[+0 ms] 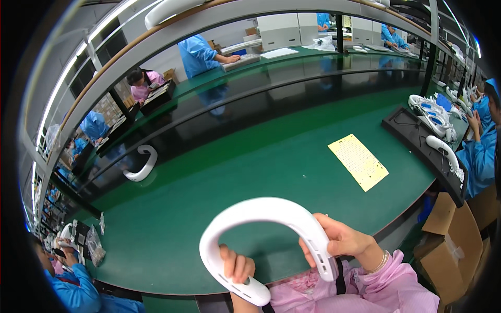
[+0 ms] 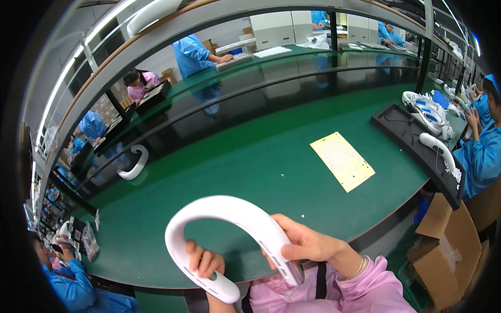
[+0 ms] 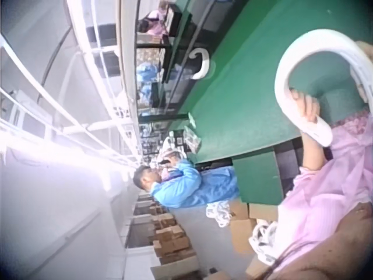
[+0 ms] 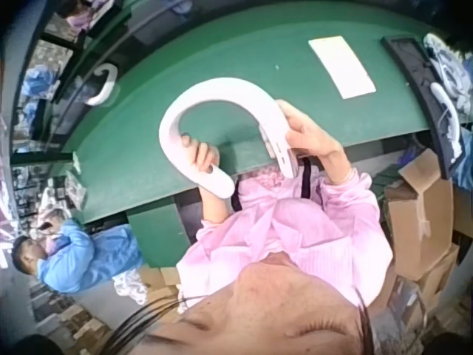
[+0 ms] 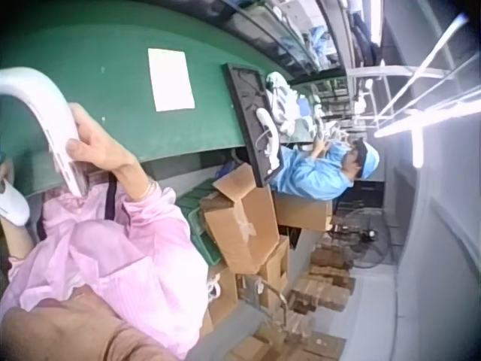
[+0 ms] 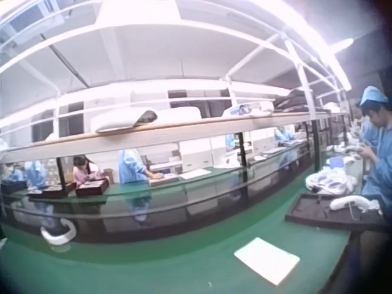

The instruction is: Inspecting and assembling white electronic neck massager devices at a factory workstation production line.

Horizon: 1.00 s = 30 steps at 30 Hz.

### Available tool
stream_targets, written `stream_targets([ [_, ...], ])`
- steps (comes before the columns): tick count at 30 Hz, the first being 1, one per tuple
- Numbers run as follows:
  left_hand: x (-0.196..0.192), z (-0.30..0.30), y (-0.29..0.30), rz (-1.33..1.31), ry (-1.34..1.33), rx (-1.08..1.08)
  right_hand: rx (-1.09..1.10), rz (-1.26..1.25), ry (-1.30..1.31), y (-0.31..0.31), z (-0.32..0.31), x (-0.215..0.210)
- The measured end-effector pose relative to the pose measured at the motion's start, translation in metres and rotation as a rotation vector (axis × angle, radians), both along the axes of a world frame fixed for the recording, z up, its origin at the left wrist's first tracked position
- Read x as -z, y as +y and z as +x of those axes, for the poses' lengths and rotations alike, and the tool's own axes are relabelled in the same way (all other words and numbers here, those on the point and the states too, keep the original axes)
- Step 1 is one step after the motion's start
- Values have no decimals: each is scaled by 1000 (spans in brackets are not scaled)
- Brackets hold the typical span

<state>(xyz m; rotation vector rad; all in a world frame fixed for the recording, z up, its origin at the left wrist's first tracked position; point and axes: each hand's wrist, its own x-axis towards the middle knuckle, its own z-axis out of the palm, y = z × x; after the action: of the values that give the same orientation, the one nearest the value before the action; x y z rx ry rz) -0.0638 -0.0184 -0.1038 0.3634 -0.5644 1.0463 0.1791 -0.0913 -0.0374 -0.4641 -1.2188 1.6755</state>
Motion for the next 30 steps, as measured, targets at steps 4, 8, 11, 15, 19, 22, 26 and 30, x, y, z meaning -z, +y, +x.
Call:
stream_targets([
  [4, -19, 2, -3, -547, 476, -273, 58, -109, 9, -5, -12, -21],
  [8, -2, 13, 11, -626, 773, -199, 131, -78, -38, -4, -26, -45],
  [11, -10, 26, 12, -615, 810, -162, 121, -63, -31, -2, -30, -50],
  [15, -27, 35, 4, -647, 816, -191, 286, -51, -176, -1, -27, -56],
  [19, -33, 34, 0, -667, 820, -172, 491, 22, -357, 1, -25, -56],
  [22, -30, 26, -2, -671, 824, -106, 689, 245, -532, 5, -22, -53],
  [26, -45, 12, -10, -543, 866, 30, 927, 871, -898, 14, -7, -41],
  [30, -50, -1, -16, -333, 768, -63, 707, 708, -621, 20, 15, 0],
])
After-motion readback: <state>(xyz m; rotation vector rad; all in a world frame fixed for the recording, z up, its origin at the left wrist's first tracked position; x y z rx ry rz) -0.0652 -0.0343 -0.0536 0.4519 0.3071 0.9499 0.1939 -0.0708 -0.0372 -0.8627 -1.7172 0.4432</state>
